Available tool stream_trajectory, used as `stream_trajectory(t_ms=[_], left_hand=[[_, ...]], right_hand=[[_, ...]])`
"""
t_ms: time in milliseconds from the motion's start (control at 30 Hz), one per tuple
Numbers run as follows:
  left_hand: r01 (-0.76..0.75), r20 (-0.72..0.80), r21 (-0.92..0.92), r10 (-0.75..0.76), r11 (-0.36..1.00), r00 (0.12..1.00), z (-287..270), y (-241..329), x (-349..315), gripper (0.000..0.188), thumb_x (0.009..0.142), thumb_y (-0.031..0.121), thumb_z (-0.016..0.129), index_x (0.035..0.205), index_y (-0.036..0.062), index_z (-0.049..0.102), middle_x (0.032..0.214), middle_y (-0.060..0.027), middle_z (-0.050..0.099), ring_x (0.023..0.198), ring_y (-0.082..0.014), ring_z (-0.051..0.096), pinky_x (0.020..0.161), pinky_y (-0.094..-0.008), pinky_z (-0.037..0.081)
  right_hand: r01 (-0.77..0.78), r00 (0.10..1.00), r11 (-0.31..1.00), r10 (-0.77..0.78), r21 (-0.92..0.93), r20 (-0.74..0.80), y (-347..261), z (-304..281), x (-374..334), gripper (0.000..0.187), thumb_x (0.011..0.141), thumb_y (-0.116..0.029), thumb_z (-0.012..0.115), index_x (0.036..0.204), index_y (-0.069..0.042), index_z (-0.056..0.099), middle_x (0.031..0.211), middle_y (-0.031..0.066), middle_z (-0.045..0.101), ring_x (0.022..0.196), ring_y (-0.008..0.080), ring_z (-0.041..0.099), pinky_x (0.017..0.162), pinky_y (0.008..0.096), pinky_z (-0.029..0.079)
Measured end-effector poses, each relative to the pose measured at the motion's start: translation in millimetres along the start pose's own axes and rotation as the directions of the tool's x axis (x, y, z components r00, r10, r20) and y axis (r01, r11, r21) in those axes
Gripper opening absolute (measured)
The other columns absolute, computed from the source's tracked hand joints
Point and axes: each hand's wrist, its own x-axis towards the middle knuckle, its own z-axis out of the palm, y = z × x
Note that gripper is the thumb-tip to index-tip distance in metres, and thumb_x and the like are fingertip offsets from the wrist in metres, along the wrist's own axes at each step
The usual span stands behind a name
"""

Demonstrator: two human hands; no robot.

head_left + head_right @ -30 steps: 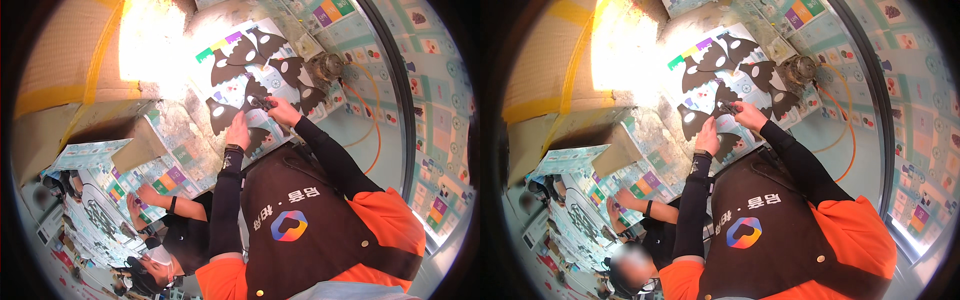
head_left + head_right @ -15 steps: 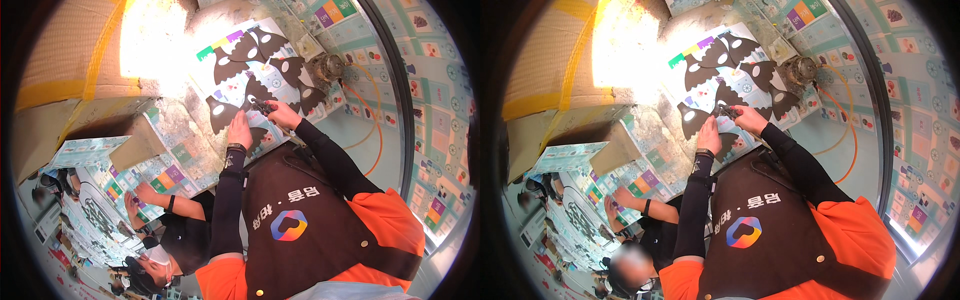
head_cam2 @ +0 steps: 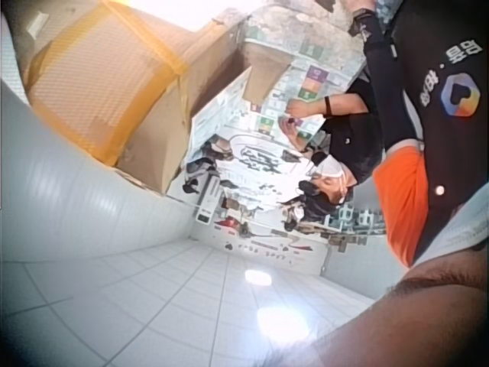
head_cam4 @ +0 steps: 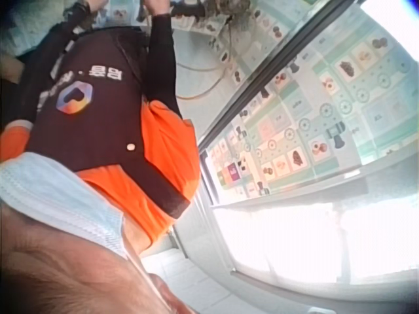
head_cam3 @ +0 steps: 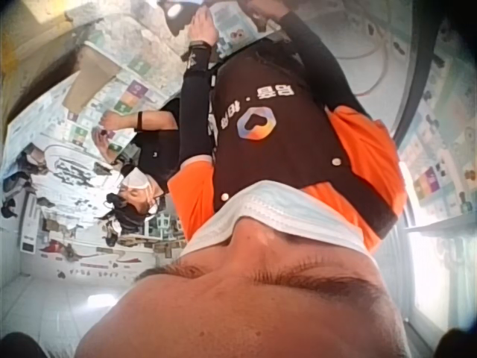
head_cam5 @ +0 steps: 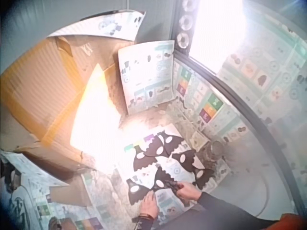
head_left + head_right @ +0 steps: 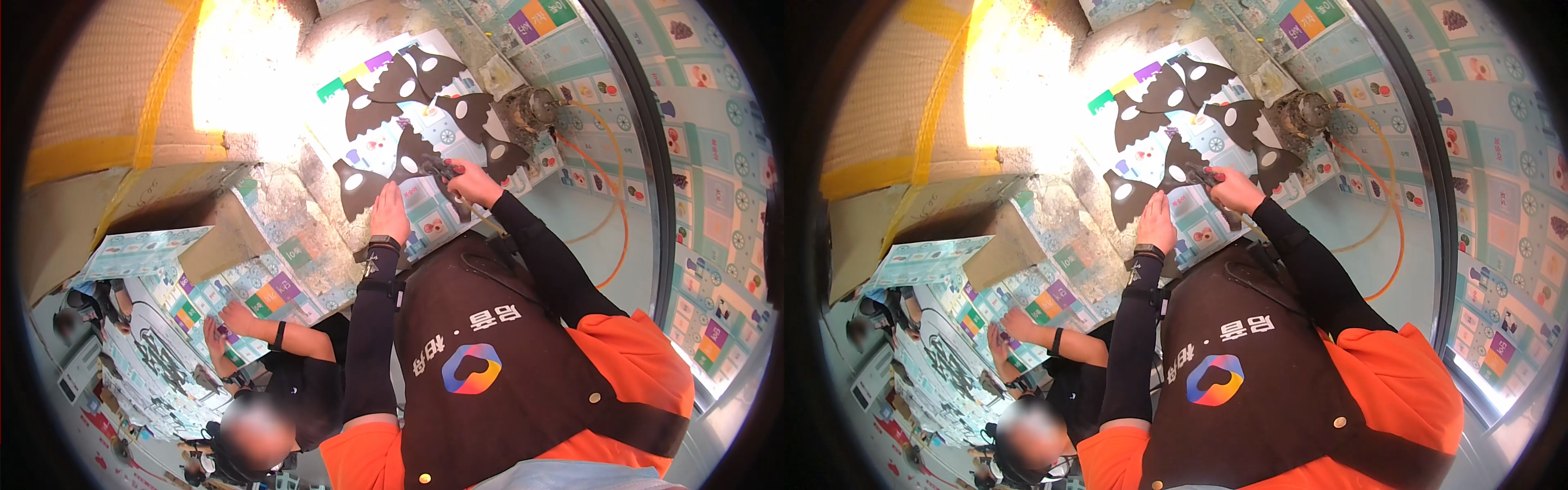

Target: The person is applying adhesive to shoe components using a specialized applicator tool.

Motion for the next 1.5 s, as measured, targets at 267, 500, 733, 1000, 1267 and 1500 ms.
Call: stream_trajectory(t_ms=[267,500,733,1000,1267,1500], left_hand=[[0.007,-0.03,-0.016,-0.007,1.0,1.0,2.1,2.2,0.9,0.052,0.08,0.001,0.053,0.132,-0.0051,0.049,0.142,-0.0174,0.047,0.133,-0.0322,0.045,0.111,-0.0406,0.037],[0.019,-0.014,-0.015,-0.02,1.0,1.0,-2.9,5.0,0.9,0.054,0.079,0.0,0.053,0.132,-0.0053,0.049,0.142,-0.0173,0.046,0.135,-0.0318,0.043,0.112,-0.0402,0.036],[0.017,-0.016,-0.015,-0.017,1.0,1.0,-0.3,4.7,1.8,0.055,0.078,0.0,0.053,0.132,-0.0056,0.048,0.143,-0.0171,0.045,0.135,-0.0316,0.042,0.112,-0.0407,0.035],[0.017,-0.02,-0.022,-0.018,1.0,1.0,-1.0,4.0,1.5,0.055,0.078,0.0,0.054,0.133,-0.0056,0.048,0.143,-0.0176,0.046,0.135,-0.0317,0.042,0.112,-0.0407,0.035],[0.051,0.046,-0.027,-0.05,0.998,0.998,-1.5,5.2,1.9,0.051,0.084,0.003,0.05,0.135,-0.0038,0.048,0.147,-0.0145,0.042,0.141,-0.0283,0.036,0.115,-0.044,0.032],[0.04,0.073,-0.01,-0.039,0.999,0.997,-0.7,4.4,2.7,0.052,0.084,0.003,0.051,0.135,-0.0046,0.048,0.147,-0.0142,0.041,0.141,-0.0283,0.036,0.115,-0.0443,0.032]], right_hand=[[0.078,0.997,0.997,-0.078,0.008,-0.026,1.0,12.9,19.1,0.03,0.075,-0.003,0.056,0.105,0.001,0.063,0.075,0.0084,0.062,0.071,0.0185,0.056,0.066,0.0321,0.045],[0.082,0.994,0.996,-0.079,0.047,-0.075,-9.7,3.6,4.1,0.03,0.075,-0.003,0.057,0.103,0.004,0.062,0.077,0.0132,0.064,0.071,0.0213,0.055,0.068,0.0332,0.045],[0.002,0.999,0.989,-0.009,-0.15,-0.041,6.5,1.0,-1.9,0.034,0.075,-0.006,0.058,0.108,0.003,0.063,0.08,0.015,0.065,0.071,0.0234,0.056,0.069,0.0334,0.046],[0.147,0.981,0.987,-0.138,0.056,-0.139,1.7,9.8,7.5,0.041,0.076,-0.006,0.057,0.116,0.004,0.062,0.081,0.0159,0.066,0.072,0.0217,0.057,0.07,0.0328,0.047],[0.04,0.996,0.998,-0.043,-0.047,-0.072,14.3,11.4,3.3,0.049,0.075,-0.007,0.058,0.123,0.003,0.06,0.081,0.0153,0.066,0.074,0.0233,0.06,0.072,0.0332,0.048],[0.099,0.989,0.989,-0.11,-0.109,-0.103,17.3,12.0,10.9,0.026,0.072,0.0,0.055,0.097,0.001,0.058,0.075,0.002,0.059,0.061,0.0128,0.052,0.055,0.0289,0.041]])
